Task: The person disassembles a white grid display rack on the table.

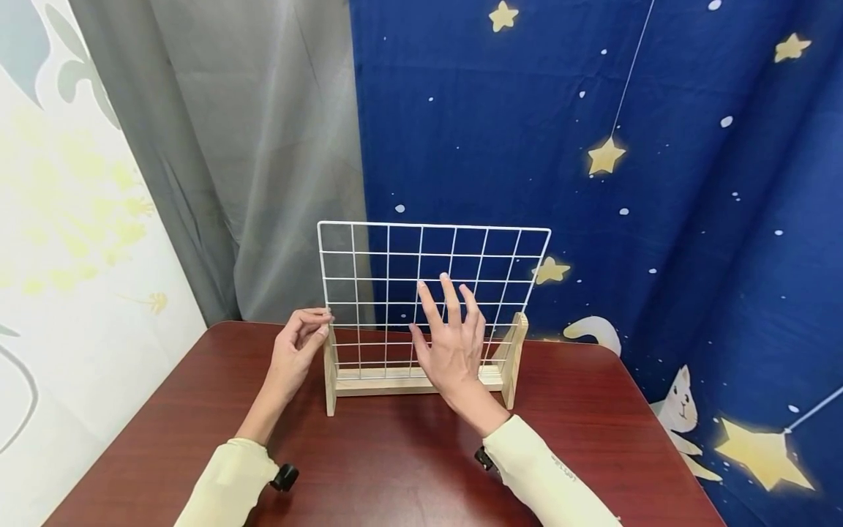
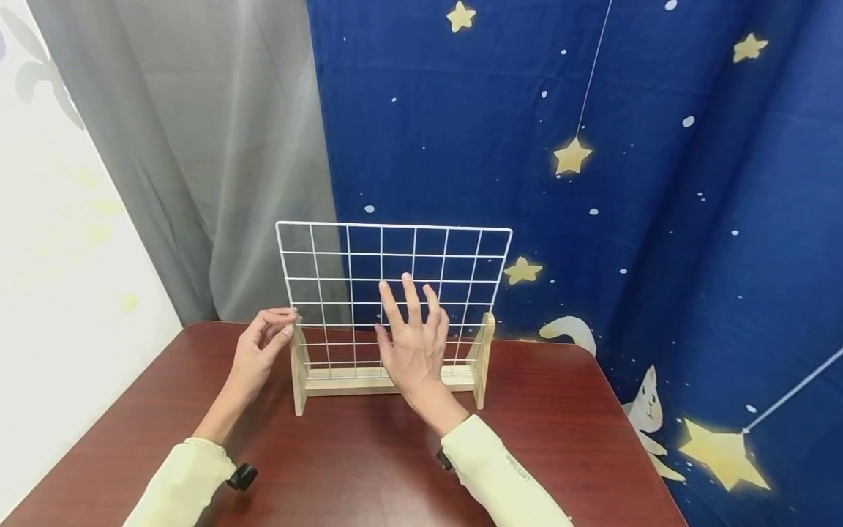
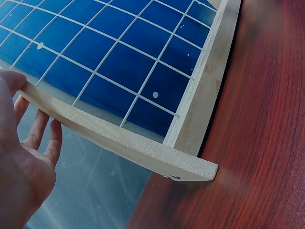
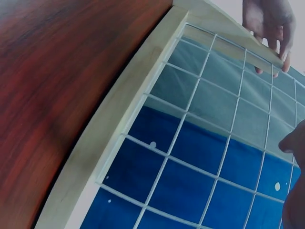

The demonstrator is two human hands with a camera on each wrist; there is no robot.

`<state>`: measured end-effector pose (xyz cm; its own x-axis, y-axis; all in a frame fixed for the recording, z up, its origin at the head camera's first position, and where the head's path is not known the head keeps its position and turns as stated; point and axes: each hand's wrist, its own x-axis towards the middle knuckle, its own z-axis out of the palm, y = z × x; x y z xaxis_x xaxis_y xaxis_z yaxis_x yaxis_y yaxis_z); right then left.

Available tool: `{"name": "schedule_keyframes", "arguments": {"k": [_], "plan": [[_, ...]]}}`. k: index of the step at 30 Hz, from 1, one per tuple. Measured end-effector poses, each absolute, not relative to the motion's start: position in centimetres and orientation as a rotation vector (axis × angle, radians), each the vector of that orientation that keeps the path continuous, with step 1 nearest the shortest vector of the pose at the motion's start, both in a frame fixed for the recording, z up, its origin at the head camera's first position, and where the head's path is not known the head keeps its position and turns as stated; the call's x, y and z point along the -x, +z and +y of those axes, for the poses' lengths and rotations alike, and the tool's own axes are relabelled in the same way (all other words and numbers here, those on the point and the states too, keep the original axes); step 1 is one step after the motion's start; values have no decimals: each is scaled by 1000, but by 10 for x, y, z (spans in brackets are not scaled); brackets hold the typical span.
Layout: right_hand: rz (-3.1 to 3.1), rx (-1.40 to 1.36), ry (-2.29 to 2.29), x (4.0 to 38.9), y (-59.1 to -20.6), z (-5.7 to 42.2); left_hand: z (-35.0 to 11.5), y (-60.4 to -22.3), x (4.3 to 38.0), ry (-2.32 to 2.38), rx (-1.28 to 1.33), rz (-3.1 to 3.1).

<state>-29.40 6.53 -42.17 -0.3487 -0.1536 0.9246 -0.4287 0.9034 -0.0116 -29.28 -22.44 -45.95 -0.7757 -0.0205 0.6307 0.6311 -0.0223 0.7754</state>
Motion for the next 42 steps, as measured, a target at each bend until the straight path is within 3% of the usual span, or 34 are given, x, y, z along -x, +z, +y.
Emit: {"name": "schedule_keyframes", "arguments": {"k": [42], "plan": [[-1880, -366, 329, 311, -391, 40, -226, -460, 295, -1811, 675, -1783]]}}
